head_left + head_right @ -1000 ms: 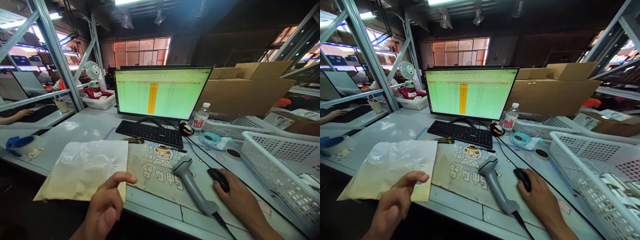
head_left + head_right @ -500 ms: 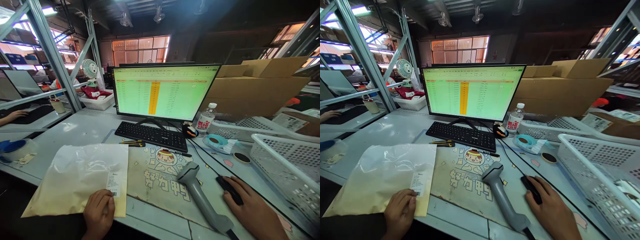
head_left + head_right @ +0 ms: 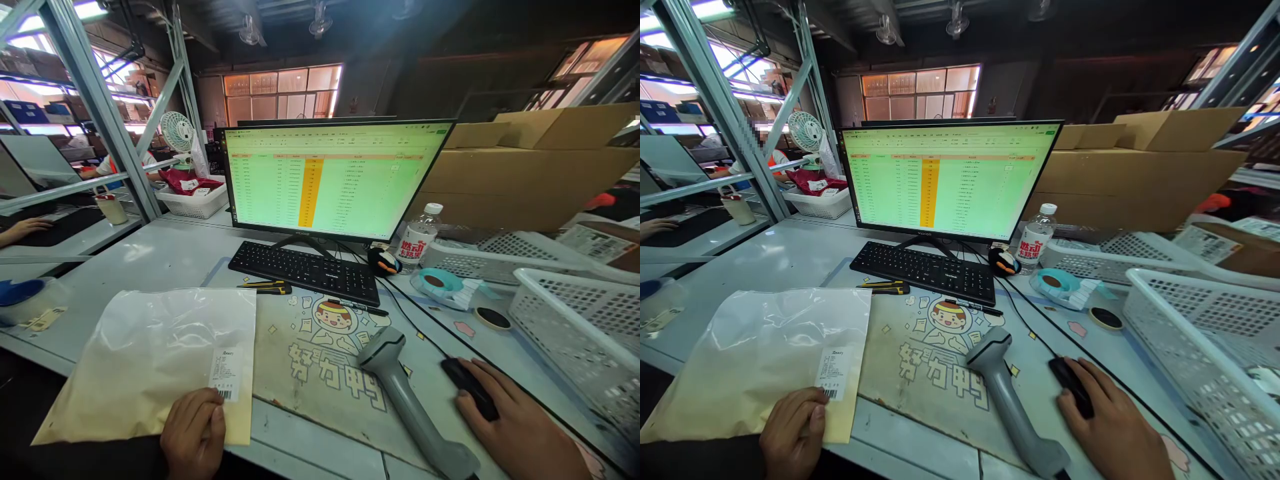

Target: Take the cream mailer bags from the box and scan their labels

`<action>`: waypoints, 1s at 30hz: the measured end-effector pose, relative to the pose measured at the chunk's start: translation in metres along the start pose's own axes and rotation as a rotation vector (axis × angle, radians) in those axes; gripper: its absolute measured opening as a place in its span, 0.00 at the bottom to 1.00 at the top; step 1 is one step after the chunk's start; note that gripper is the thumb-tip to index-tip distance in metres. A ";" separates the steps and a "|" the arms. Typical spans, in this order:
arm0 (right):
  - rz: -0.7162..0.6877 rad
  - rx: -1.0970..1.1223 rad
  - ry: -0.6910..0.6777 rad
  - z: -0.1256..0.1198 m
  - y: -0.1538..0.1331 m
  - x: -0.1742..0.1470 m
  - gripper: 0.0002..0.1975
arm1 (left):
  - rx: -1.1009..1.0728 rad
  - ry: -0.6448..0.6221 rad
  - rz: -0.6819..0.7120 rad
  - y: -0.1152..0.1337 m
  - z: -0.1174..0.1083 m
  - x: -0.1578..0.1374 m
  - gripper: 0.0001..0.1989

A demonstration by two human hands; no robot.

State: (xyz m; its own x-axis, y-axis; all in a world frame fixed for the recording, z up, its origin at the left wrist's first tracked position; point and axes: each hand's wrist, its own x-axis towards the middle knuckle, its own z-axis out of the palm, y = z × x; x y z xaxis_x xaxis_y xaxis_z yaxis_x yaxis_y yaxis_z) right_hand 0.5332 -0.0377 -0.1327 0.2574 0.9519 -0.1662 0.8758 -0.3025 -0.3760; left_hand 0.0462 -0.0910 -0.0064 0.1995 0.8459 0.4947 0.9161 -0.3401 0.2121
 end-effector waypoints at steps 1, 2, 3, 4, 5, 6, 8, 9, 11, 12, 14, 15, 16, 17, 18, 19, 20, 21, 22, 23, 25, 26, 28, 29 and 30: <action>-0.007 0.003 0.002 0.000 0.001 0.000 0.36 | -0.001 0.004 -0.006 0.000 0.000 0.000 0.11; -0.017 0.007 0.007 0.001 0.002 0.001 0.35 | -0.001 0.006 -0.007 0.001 0.001 -0.001 0.11; -0.028 0.014 0.011 0.002 0.004 0.001 0.35 | 0.000 0.008 -0.008 0.001 0.002 -0.001 0.11; -0.038 0.020 0.011 0.002 0.005 0.001 0.35 | 0.002 0.010 -0.010 0.002 0.002 -0.002 0.11; -0.041 0.024 0.007 0.002 0.005 0.001 0.35 | 0.002 0.012 -0.018 0.002 0.003 -0.003 0.11; -0.039 0.026 0.001 0.002 0.005 0.001 0.36 | -0.002 0.016 -0.033 0.003 0.003 -0.003 0.11; -0.024 0.022 -0.009 0.002 0.004 0.000 0.37 | -0.009 0.023 -0.066 0.004 0.003 -0.004 0.11; -0.014 0.019 -0.009 0.002 0.003 0.000 0.37 | -0.010 0.023 -0.070 0.004 0.003 -0.004 0.12; -0.004 0.015 -0.003 0.003 0.002 -0.001 0.37 | -0.005 0.019 -0.055 0.003 0.002 -0.003 0.12; -0.001 0.016 -0.002 0.003 0.002 -0.002 0.37 | -0.001 0.015 -0.036 0.002 0.002 -0.002 0.11; -0.002 0.020 -0.004 0.004 0.003 -0.002 0.36 | 0.010 0.011 0.004 0.001 0.001 -0.001 0.11; -0.004 0.022 -0.006 0.005 0.004 -0.001 0.36 | 0.014 0.010 0.022 0.000 0.000 -0.001 0.11; -0.006 0.023 -0.008 0.005 0.004 -0.001 0.36 | 0.017 0.010 0.030 0.000 0.000 -0.001 0.11; -0.007 0.021 -0.010 0.004 0.004 0.000 0.36 | 0.018 0.011 0.024 0.000 0.000 -0.002 0.11; -0.007 0.018 -0.018 0.003 0.004 0.000 0.37 | 0.015 0.013 0.008 0.000 0.001 -0.003 0.11; -0.003 0.014 -0.028 0.002 0.003 0.001 0.37 | 0.010 0.014 -0.011 0.001 0.001 -0.004 0.11; 0.004 0.010 -0.041 0.000 0.002 0.001 0.37 | 0.004 0.016 -0.031 0.002 0.002 -0.005 0.11; 0.013 0.007 -0.052 -0.002 0.000 0.001 0.37 | 0.000 0.020 -0.049 0.002 0.003 -0.005 0.11; 0.021 0.005 -0.063 -0.003 -0.001 0.001 0.38 | -0.005 0.024 -0.061 0.003 0.003 -0.006 0.11; 0.027 0.003 -0.070 -0.005 -0.002 0.001 0.38 | -0.009 0.028 -0.063 0.004 0.003 -0.006 0.11; 0.024 0.008 -0.059 -0.005 -0.003 0.001 0.38 | -0.012 0.033 -0.056 0.004 0.004 -0.006 0.11; 0.015 0.014 -0.047 -0.005 -0.003 0.001 0.37 | -0.013 0.034 -0.051 0.005 0.004 -0.006 0.11; 0.002 0.022 -0.023 -0.004 -0.003 0.000 0.36 | -0.015 0.032 -0.050 0.005 0.003 -0.005 0.11; 0.001 0.024 -0.015 -0.003 -0.002 0.000 0.36 | -0.015 0.030 -0.054 0.005 0.003 -0.005 0.11; 0.000 0.023 -0.015 -0.002 -0.002 0.000 0.35 | -0.013 0.028 -0.061 0.006 0.003 -0.005 0.12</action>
State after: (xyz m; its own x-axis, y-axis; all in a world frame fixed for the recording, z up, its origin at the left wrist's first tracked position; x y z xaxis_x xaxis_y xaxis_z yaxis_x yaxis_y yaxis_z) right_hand 0.5322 -0.0373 -0.1299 0.2515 0.9511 -0.1795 0.8662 -0.3039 -0.3967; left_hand 0.0515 -0.0957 -0.0099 0.1336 0.8533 0.5040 0.9215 -0.2941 0.2536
